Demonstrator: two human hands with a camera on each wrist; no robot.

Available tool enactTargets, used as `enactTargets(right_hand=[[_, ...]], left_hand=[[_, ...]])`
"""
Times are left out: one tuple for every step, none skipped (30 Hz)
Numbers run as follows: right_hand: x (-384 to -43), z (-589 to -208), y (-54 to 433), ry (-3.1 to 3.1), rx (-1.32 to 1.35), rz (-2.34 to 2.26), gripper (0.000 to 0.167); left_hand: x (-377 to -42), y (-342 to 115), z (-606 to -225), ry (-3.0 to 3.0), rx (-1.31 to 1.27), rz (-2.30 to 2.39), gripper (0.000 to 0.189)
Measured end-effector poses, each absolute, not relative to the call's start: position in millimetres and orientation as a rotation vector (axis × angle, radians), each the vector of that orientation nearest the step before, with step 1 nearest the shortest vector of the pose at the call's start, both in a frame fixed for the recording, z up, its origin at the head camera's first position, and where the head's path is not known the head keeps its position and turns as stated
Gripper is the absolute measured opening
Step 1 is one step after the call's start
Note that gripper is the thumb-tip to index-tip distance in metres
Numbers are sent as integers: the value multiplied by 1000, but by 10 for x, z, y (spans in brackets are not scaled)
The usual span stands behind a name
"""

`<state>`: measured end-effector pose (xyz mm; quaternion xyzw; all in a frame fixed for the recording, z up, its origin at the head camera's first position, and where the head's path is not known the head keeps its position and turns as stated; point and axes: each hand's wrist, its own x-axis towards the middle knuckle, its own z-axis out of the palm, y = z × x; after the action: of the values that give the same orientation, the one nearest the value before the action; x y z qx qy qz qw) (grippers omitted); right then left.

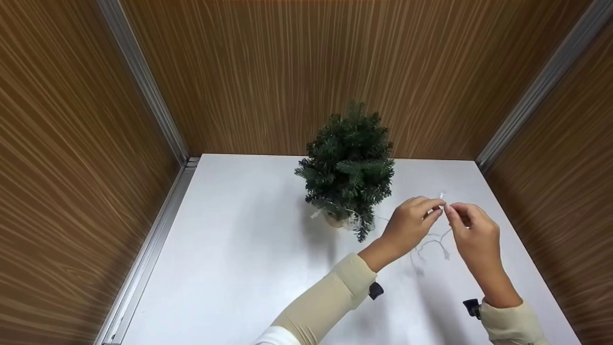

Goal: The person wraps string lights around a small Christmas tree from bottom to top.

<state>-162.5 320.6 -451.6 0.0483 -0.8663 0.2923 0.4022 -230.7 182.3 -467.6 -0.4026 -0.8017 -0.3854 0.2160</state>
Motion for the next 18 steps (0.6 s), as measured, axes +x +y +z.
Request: enactTargets(right_hand=[[-1626, -4514, 3194, -2183, 118, 740, 11], [-1626, -4511, 3183, -2176, 115, 747, 11], [-1626, -4509, 3173, -2172, 113, 757, 11], [-1625, -4506, 3163, -2171, 111, 763, 11], [-1623, -4504, 3153, -2169, 112, 776, 11], [-1620, -4501, 3145, -2169, 113, 789, 12], [-1617, -4500, 3137, -2167, 114, 799, 12], [-1614, -4498, 3129, -2166, 114, 805, 12], [-1610, -4496, 3122, -2168, 111, 813, 12], [-1606, -4496, 3117, -2165, 109, 818, 12], [-1601, -4495, 3112, -2166, 102, 826, 12], [-1596, -4494, 3108, -2167, 93, 839, 12], [-1590, -4494, 3105, -2168, 82, 852, 12], [-1583, -4495, 3101, -2171, 72, 867, 12], [-1575, -4498, 3098, -2174, 62, 884, 12], [-1566, -4502, 3094, -2177, 58, 896, 12], [-1557, -4507, 3091, -2181, 55, 905, 12], [-1548, -4515, 3089, -2181, 61, 915, 11]], left_hand=[[-2320, 1828, -4674, -2221, -1118, -1063, 21], [-2331, 1832, -4671, -2219, -1121, -1061, 21], [-2341, 1834, -4668, -2216, -1127, -1063, 21], [-2351, 1835, -4661, -2213, -1135, -1069, 21], [-2360, 1834, -4652, -2211, -1140, -1072, 21], [-2371, 1834, -4647, -2210, -1146, -1079, 22], [-2381, 1832, -4642, -2210, -1150, -1088, 22], [-2391, 1832, -4638, -2208, -1153, -1094, 22], [-2403, 1832, -4632, -2205, -1156, -1101, 21], [-2414, 1834, -4624, -2201, -1159, -1110, 21], [-2424, 1835, -4615, -2195, -1162, -1118, 21], [-2434, 1839, -4607, -2187, -1165, -1130, 21], [-2442, 1842, -4594, -2181, -1166, -1144, 21], [-2449, 1846, -4580, -2178, -1164, -1164, 20], [-2457, 1850, -4566, -2176, -1160, -1187, 20], [-2463, 1853, -4551, -2178, -1154, -1220, 19], [-2468, 1857, -4538, -2182, -1143, -1255, 19], [-2474, 1861, -4524, -2189, -1131, -1296, 18]])
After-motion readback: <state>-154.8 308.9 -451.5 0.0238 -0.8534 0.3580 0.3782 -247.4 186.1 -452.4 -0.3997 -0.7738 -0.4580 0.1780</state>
